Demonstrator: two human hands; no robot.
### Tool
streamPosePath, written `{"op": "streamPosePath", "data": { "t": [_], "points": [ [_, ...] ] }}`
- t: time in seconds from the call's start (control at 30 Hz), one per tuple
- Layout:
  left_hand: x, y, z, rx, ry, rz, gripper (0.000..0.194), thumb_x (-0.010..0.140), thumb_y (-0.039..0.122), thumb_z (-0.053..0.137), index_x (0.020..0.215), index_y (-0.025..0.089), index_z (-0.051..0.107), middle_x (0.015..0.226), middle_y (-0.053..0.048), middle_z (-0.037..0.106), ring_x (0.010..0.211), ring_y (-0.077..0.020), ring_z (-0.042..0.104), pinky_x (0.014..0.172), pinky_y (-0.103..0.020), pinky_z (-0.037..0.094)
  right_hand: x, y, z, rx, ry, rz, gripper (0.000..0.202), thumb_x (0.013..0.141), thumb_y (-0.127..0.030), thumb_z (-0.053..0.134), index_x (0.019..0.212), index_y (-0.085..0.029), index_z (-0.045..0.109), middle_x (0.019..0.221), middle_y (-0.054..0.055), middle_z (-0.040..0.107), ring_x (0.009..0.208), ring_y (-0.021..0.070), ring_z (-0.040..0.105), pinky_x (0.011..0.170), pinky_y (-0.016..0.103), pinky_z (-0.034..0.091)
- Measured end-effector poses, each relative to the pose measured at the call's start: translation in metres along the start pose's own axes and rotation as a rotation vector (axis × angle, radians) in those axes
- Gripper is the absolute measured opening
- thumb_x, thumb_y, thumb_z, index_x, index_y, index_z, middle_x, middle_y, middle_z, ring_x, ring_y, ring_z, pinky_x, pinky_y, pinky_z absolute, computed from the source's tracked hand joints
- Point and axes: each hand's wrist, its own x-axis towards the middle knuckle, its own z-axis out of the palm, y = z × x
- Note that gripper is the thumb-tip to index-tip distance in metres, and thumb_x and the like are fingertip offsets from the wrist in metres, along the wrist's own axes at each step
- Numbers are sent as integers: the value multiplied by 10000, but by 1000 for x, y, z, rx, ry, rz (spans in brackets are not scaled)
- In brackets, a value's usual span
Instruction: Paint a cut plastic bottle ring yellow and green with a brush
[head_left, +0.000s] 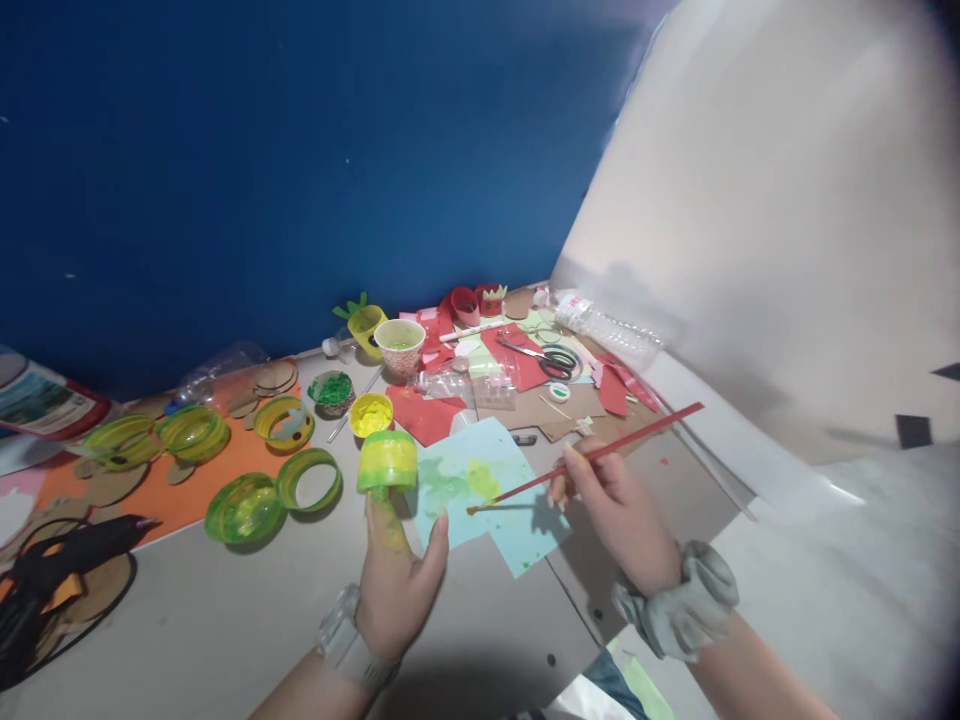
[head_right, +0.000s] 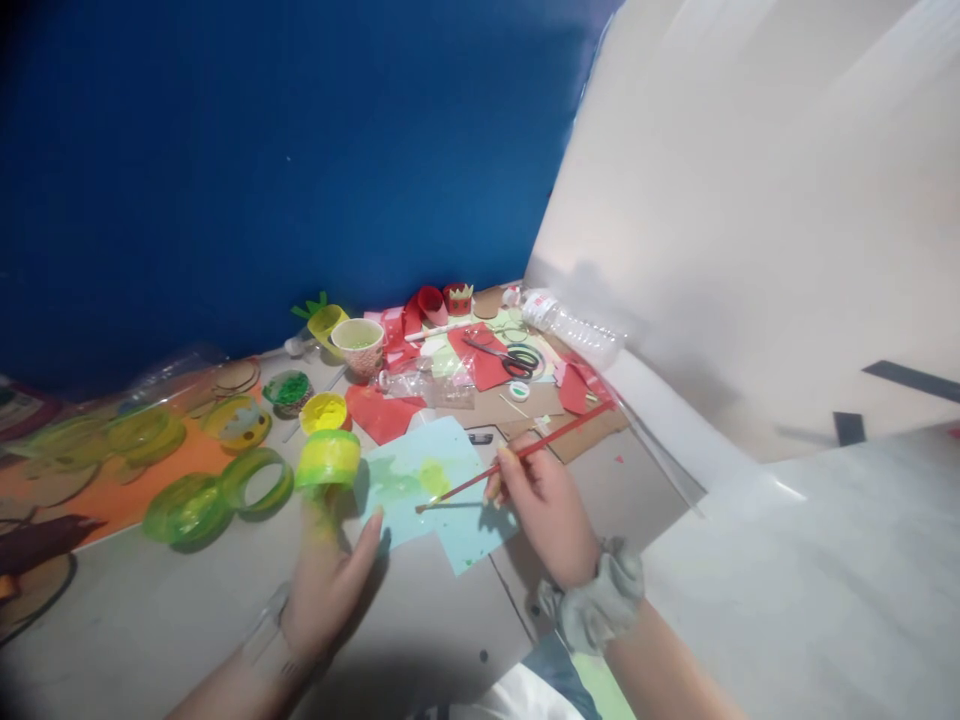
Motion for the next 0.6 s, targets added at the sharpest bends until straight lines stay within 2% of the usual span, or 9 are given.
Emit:
{"op": "streamPosePath", "data": {
  "t": [0.1,0.23,0.33,0.43,0.6],
  "points": [
    [0,-1,0,-2,-7,5,461,878,344,537,1240,92,402,1196,-204,470,1227,-324,425,1071,-571,302,-9,-15,-3,-103,-79,-71,494,1044,-514,446,717,-169,579,711,23,578,670,153,553,672,268,401],
    [1,-2,1,-3,1,4,457,862,335,542,1218,77,418,1154,-208,481,1187,-342,450,1041,-590,323,-16,-23,-5,-165,-122,-161,438,1077,-466,354,843,-185,596,813,16,579,778,164,558,762,281,398],
    [1,-3,2,1,2,2,457,863,336,545,1220,81,417,1165,-209,478,1199,-347,442,1043,-595,318,-15,-19,-5,-248,-144,-127,425,1081,-438,329,832,-191,568,804,2,581,750,157,553,724,279,396],
    [2,-2,2,3,0,4,456,866,331,544,1230,90,412,1177,-204,476,1197,-336,447,1050,-591,318,-12,-14,-3,-291,-103,-76,442,1078,-430,321,783,-193,548,765,-3,572,701,157,541,682,287,383],
    [2,0,0,1,-4,7,458,876,328,535,1259,118,397,1204,-191,471,1211,-322,439,1060,-579,316,-16,-27,2,-350,-125,-55,384,1071,-410,336,802,-197,509,767,-6,560,733,173,539,704,307,364]
  ]
}}
